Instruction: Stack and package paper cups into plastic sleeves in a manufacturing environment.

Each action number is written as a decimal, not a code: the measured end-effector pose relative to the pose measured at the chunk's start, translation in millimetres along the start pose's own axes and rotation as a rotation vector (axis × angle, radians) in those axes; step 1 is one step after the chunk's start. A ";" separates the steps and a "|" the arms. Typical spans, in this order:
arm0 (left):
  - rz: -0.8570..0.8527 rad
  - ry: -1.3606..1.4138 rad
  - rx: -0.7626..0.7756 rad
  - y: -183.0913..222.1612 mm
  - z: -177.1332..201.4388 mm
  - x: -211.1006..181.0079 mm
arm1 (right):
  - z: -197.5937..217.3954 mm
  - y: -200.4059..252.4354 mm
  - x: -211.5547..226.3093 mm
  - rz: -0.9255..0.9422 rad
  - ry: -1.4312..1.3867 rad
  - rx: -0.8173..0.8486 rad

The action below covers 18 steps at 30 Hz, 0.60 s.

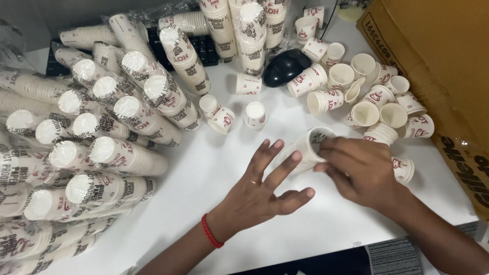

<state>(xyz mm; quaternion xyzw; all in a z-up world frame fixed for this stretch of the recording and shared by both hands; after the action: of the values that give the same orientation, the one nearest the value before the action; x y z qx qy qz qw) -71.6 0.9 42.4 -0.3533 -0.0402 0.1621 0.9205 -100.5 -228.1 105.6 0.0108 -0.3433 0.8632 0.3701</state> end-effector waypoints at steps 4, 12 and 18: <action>0.003 -0.174 0.041 40.5 0.3 -14.7 | -31.1 41.7 -25.4 -0.787 -0.791 -0.359; -0.034 -0.083 -0.067 31.9 70.4 -10.1 | -87.9 19.6 6.6 -1.287 -1.700 0.146; 0.429 -0.494 0.110 46.2 85.3 26.0 | -89.2 22.1 25.2 -0.956 -1.444 0.320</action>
<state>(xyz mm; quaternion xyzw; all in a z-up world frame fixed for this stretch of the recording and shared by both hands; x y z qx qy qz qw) -75.7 96.0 74.5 -0.2533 -0.1782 0.4348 0.8456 -112.1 -169.4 31.5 0.7480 -0.3273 0.4360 0.3785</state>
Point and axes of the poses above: each hand's wrist, its own y-axis away from the middle knuckle, its own z-axis out of the back of the hand, x = y × z, the point moved 1 cm from there along -y, towards the middle knuckle, and after that the axes turned 7 degrees about -y, right-handed, at the moved point
